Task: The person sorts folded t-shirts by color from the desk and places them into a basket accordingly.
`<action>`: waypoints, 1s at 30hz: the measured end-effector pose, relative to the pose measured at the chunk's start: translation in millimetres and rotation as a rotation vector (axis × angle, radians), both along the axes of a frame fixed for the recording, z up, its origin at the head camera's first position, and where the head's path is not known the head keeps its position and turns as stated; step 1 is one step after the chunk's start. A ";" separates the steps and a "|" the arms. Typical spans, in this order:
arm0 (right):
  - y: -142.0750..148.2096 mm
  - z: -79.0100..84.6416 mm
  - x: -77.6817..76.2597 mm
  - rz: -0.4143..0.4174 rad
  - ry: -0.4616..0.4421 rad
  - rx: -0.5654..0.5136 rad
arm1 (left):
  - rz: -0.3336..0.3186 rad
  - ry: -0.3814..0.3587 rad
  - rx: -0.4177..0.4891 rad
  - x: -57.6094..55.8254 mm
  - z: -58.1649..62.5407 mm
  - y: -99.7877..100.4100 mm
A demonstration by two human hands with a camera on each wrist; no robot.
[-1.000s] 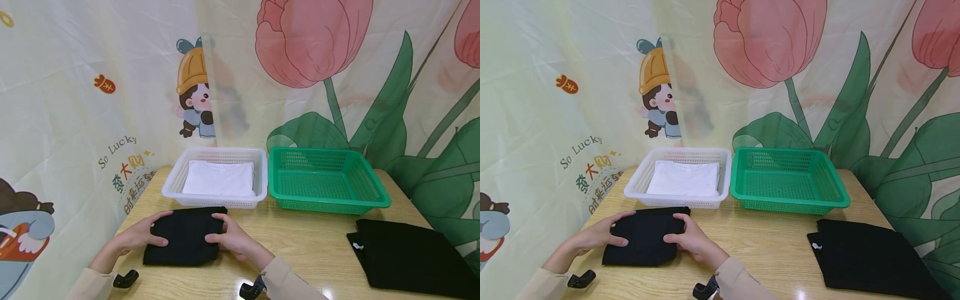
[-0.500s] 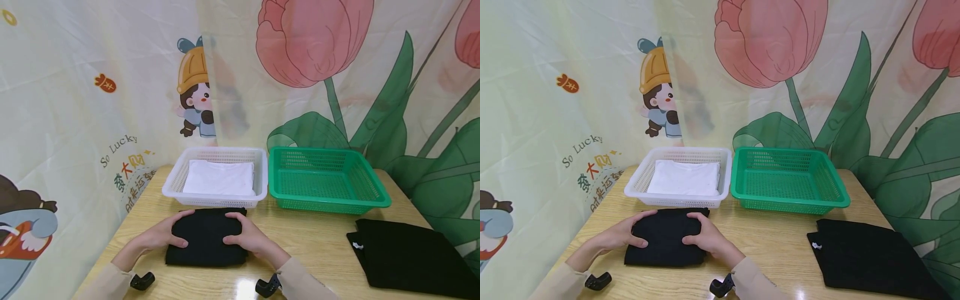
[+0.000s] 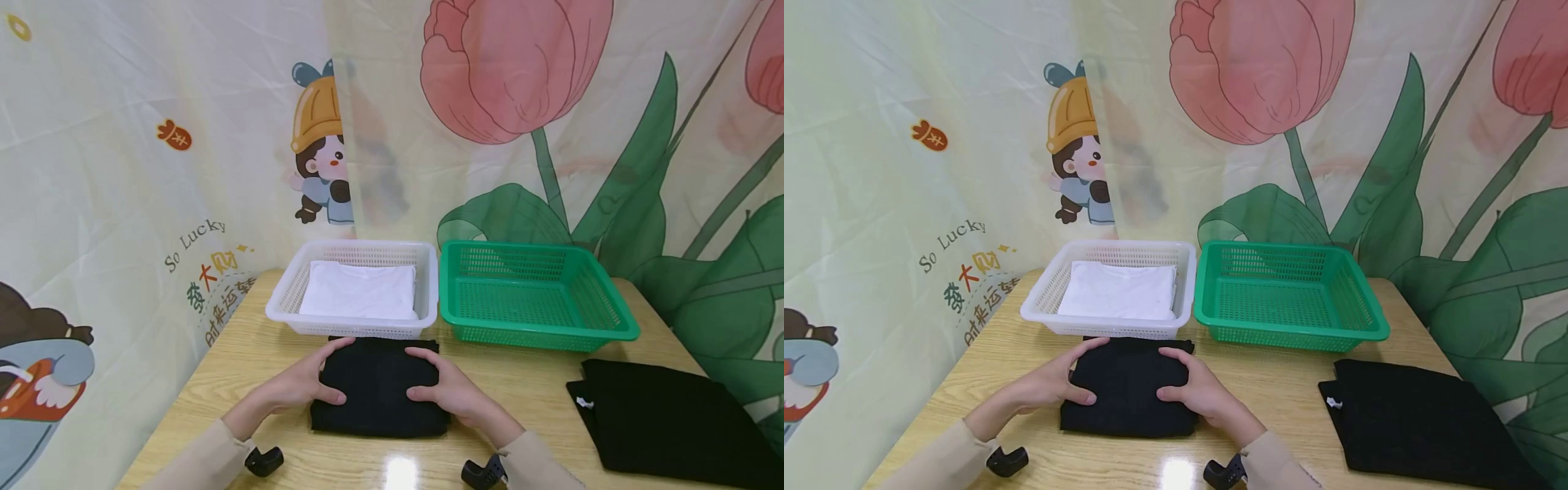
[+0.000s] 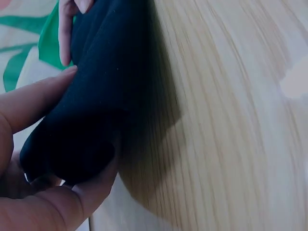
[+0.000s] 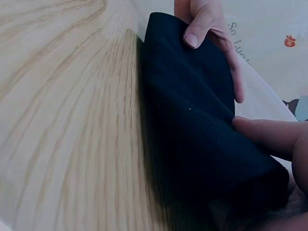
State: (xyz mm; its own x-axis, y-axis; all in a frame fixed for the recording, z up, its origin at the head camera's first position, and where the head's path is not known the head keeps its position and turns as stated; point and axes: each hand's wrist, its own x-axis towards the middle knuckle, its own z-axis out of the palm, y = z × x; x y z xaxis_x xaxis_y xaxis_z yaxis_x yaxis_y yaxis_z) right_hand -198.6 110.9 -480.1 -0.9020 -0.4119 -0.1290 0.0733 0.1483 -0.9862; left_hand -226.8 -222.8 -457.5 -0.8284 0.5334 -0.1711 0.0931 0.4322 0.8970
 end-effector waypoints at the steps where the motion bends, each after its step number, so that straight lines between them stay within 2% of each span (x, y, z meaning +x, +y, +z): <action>1: 5.3 0.3 1.5 -0.002 -0.006 -0.004 | -0.006 -0.005 0.009 0.6 0.1 5.7; 9: 51.4 2.6 12.3 -0.029 -0.014 0.003 | -0.032 -0.013 0.065 0.1 -2.7 51.7; 14: 83.6 5.9 19.6 -0.030 -0.031 0.002 | -0.050 -0.044 0.111 0.8 0.9 77.9; 20: 124.5 20.7 33.3 0.004 -0.016 0.002 | -0.072 -0.050 0.120 5.2 11.1 110.3; 25: 153.8 37.4 47.2 -0.019 0.007 0.084 | -0.101 -0.062 0.151 9.8 23.9 137.0; 30: 180.4 57.5 59.8 -0.059 0.036 0.177 | -0.125 -0.067 0.169 12.8 41.8 162.2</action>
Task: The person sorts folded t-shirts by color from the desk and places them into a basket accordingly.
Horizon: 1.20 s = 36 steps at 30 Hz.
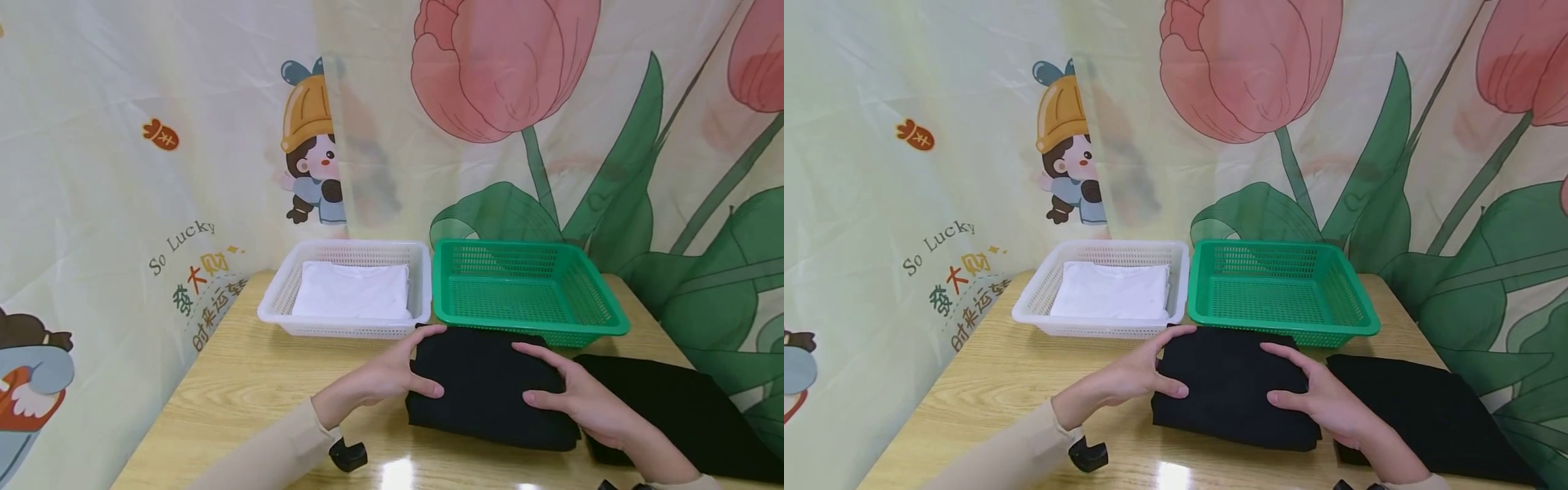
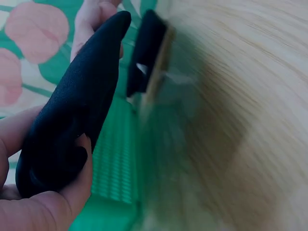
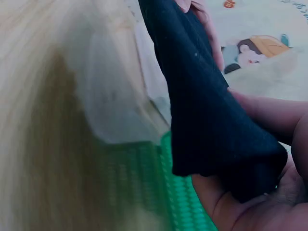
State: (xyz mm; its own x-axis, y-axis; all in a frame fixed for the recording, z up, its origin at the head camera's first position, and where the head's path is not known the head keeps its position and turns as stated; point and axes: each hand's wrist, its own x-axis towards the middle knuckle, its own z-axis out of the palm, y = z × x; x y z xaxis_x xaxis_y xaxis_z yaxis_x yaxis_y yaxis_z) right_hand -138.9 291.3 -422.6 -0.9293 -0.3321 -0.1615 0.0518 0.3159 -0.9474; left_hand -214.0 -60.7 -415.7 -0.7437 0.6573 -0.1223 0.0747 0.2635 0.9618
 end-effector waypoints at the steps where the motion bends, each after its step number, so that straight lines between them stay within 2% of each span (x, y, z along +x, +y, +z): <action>1: 4.6 4.2 1.4 -0.003 0.003 0.008 | -0.002 0.001 0.007 0.1 4.0 4.4; 4: 17.1 16.9 3.2 0.008 0.012 0.003 | -0.013 -0.022 0.049 -0.7 16.1 16.3; 10: 37.7 42.9 -0.4 0.079 0.006 -0.104 | -0.063 -0.097 0.203 -5.1 39.3 35.0; 14: 49.6 59.8 -7.2 0.042 0.097 -0.026 | -0.054 -0.036 0.202 -11.7 55.1 46.7; 17: 57.3 69.0 -17.6 -0.023 0.186 0.086 | -0.026 0.009 0.208 -23.3 63.0 59.6; 20: 64.4 74.9 -32.2 -0.064 0.242 0.143 | 0.015 0.036 0.229 -40.1 65.4 73.8; 24: 71.9 78.9 -55.1 -0.097 0.288 0.165 | 0.094 0.091 0.205 -63.8 65.5 91.9; 29: 79.7 81.9 -88.0 -0.121 0.267 0.146 | 0.155 0.118 0.211 -89.8 64.9 111.2; 33: 85.3 80.5 -111.7 -0.137 0.233 0.198 | 0.203 0.146 0.181 -108.5 59.5 124.8; 36: 89.1 73.0 -126.8 -0.139 0.235 0.243 | 0.240 0.171 0.142 -120.4 52.7 134.7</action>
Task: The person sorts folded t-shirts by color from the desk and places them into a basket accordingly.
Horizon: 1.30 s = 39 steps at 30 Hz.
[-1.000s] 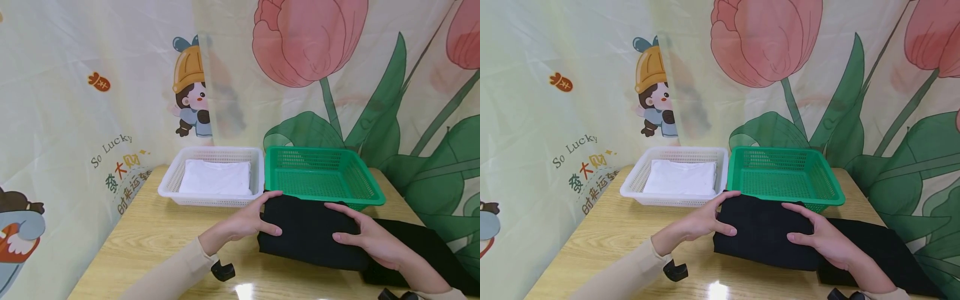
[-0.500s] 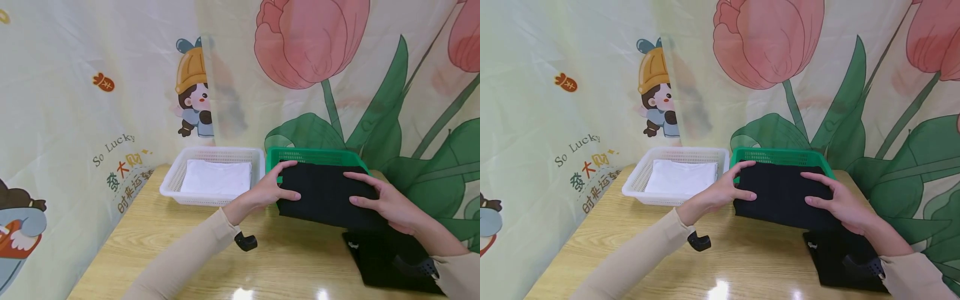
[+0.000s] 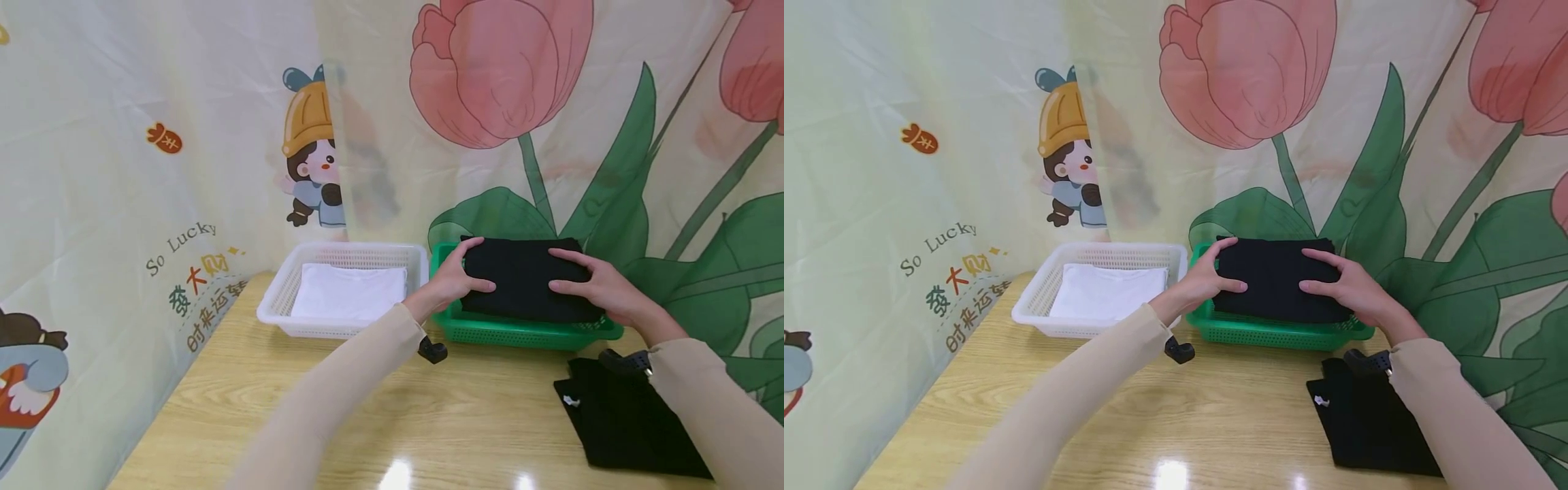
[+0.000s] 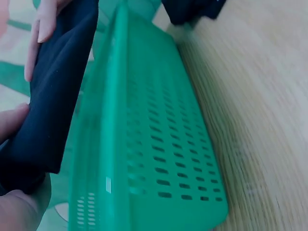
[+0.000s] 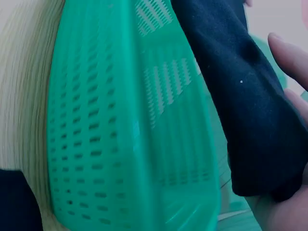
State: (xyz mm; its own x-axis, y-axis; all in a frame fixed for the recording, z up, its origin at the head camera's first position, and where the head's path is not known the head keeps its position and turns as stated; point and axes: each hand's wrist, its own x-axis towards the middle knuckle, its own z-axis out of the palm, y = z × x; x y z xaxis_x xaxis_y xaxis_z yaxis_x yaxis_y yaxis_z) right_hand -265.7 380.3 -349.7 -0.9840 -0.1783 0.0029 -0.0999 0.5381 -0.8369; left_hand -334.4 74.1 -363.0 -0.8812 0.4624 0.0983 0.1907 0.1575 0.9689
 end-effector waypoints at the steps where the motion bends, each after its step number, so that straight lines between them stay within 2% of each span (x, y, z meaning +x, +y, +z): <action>1: 1.1 -4.1 -5.1 -0.002 0.006 0.011 | 0.017 0.008 -0.012 -3.5 -2.9 2.6; 7: 8.6 -33.9 -26.5 -0.027 0.013 0.081 | 0.100 0.053 -0.093 -14.9 -19.0 12.4; 12: 4.6 -48.9 -36.9 -0.040 -0.002 0.103 | 0.142 0.061 -0.130 -20.4 -32.5 16.8; 21: -2.0 -67.8 -48.1 -0.070 0.000 0.104 | 0.230 -0.068 -0.195 -43.1 -59.8 32.1; 25: -1.4 -68.9 -49.3 -0.078 -0.014 0.100 | 0.251 -0.056 -0.203 -43.4 -61.2 34.1; 31: -0.9 -71.6 -50.5 -0.098 -0.037 0.073 | 0.225 -0.052 -0.206 -46.3 -62.2 30.3; 39: 1.2 -71.6 -49.6 -0.102 -0.045 0.063 | 0.198 -0.057 -0.152 -36.5 -56.4 27.0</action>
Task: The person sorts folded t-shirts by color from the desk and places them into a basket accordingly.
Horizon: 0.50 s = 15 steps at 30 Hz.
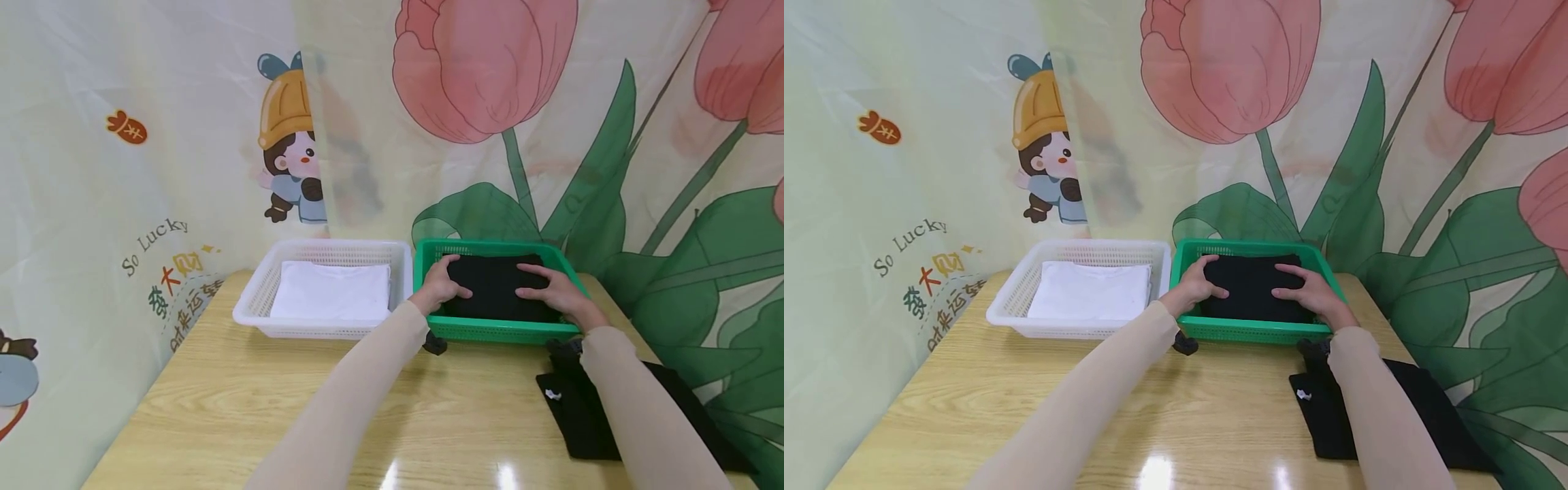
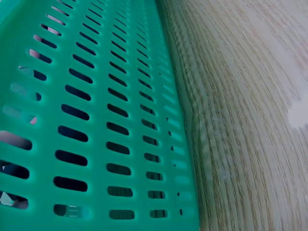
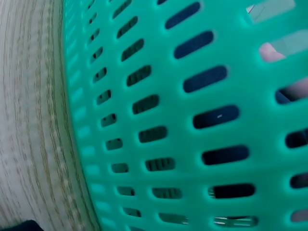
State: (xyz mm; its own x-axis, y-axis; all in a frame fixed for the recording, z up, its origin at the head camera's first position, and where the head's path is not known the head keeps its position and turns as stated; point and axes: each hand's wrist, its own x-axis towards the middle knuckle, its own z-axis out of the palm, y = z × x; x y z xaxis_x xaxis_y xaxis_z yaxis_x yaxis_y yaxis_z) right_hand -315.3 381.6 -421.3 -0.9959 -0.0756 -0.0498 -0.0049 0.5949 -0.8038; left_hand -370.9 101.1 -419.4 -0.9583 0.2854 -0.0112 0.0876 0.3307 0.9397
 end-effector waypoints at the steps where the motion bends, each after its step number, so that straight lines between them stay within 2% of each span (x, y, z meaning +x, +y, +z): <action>1: -0.2 0.8 0.2 -0.001 -0.001 0.002 | 0.002 -0.001 0.002 1.0 0.6 -0.2; 4: -0.1 1.9 0.4 -0.003 -0.010 0.009 | 0.014 -0.012 0.000 3.0 1.8 0.5; 11: 0.6 0.4 -1.5 0.010 -0.025 0.029 | 0.019 -0.059 -0.033 -0.7 1.3 3.3; 15: 0.2 0.4 -1.2 0.014 -0.030 0.036 | 0.014 -0.044 -0.006 2.7 3.4 0.2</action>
State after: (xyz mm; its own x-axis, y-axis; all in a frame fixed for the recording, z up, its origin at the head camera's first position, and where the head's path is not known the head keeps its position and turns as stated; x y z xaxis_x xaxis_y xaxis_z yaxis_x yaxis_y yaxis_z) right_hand -316.5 381.8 -420.9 -0.9927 -0.0872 -0.0828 0.0105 0.6235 -0.7817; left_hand -368.2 101.2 -416.0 -0.9607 0.2721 -0.0553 0.0415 0.3374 0.9404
